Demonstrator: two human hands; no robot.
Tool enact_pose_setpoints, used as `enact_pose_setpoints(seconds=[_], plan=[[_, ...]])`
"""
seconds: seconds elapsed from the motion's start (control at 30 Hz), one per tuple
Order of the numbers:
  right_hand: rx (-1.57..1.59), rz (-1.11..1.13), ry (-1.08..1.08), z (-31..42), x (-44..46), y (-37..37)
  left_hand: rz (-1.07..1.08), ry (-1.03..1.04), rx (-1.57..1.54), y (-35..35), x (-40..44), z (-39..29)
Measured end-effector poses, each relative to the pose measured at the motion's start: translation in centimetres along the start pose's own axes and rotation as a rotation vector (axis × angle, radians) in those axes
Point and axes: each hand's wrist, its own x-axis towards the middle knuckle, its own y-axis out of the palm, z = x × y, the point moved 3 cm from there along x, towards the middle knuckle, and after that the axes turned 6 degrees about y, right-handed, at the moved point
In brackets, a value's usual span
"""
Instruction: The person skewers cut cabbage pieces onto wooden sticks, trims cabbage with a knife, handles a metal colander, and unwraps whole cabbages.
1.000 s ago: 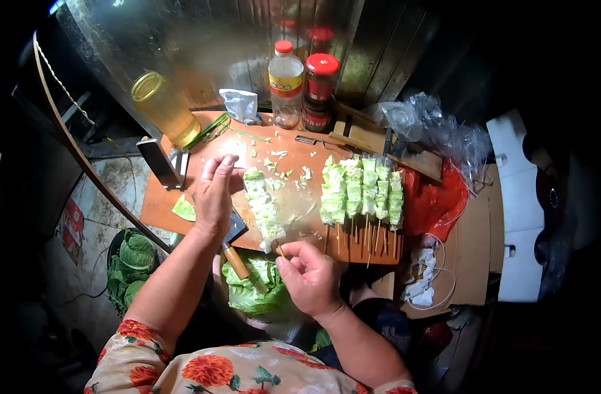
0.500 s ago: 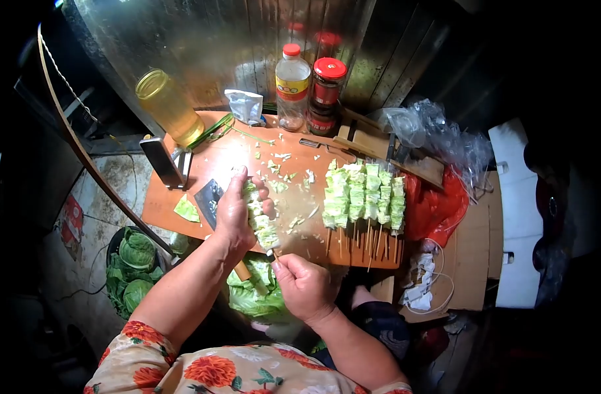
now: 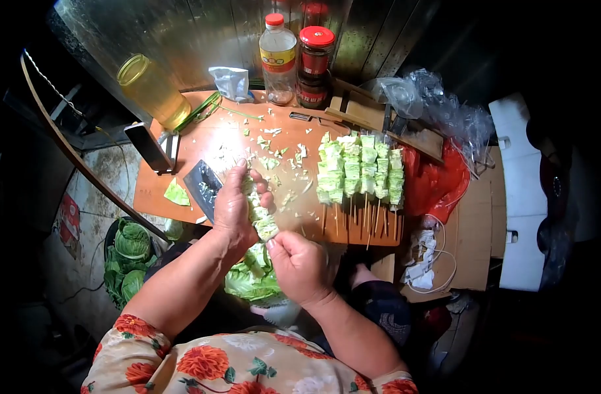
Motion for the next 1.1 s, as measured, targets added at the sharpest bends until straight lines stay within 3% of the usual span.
enact_pose_setpoints(seconds=[0.17,0.23,0.3,0.37,0.43,0.47,0.5,0.53,0.63,0.67,0.7,0.77,0.87,0.97,1.03,1.1], plan=[[-0.099,0.050,-0.016,-0.1,0.7,-0.4,0.080,0.000,-0.118,-0.4,1.1,0.4],[0.018,0.067,0.064,0.0,1.2,-1.3,0.113,0.003,-0.079,0.2,0.4,-0.2],[0.024,-0.031,0.168,-0.4,1.9,-2.6,0.018,0.039,0.239,-1.8,1.7,-0.1],[-0.038,-0.062,0.187,-1.7,2.7,-3.6,0.145,0.086,0.643,-4.2,3.5,1.1],[-0.033,-0.019,0.179,-3.9,3.3,-3.4,0.301,0.225,1.441,-6.5,4.7,3.3],[-0.064,-0.031,0.243,-4.9,3.6,-3.2,0.275,0.445,1.608,-7.0,3.7,4.6],[-0.095,-0.041,0.307,-6.0,3.9,-3.1,0.421,0.336,1.839,-6.5,2.6,4.8],[-0.178,-0.060,0.300,-7.0,4.3,-2.9,0.494,0.396,1.894,-6.6,1.9,5.3],[-0.392,-0.140,0.233,-11.2,5.1,-2.4,0.629,0.417,1.897,-7.9,0.3,7.7],[-0.392,-0.139,0.229,-11.8,5.2,-2.4,0.644,0.314,1.945,-8.2,-0.6,8.4],[-0.432,-0.148,0.252,-11.9,5.2,-2.4,0.844,0.245,1.939,-8.0,-1.4,8.5],[-0.469,-0.154,0.267,-12.2,5.3,-2.3,0.963,0.092,1.833,-8.1,-2.5,8.6],[-0.398,-0.129,0.421,-14.7,5.5,-2.1,0.928,0.142,1.825,-7.3,-2.5,6.9],[-0.449,-0.083,0.420,-14.3,5.3,-2.0,0.859,0.124,1.820,-6.2,-2.2,4.0],[-0.584,-0.052,0.413,-10.2,4.1,-2.0,0.860,0.215,1.794,-6.3,-1.9,2.5],[-0.954,0.001,0.367,-8.1,3.5,-1.9,0.898,0.352,1.794,-6.2,-2.3,0.2]])
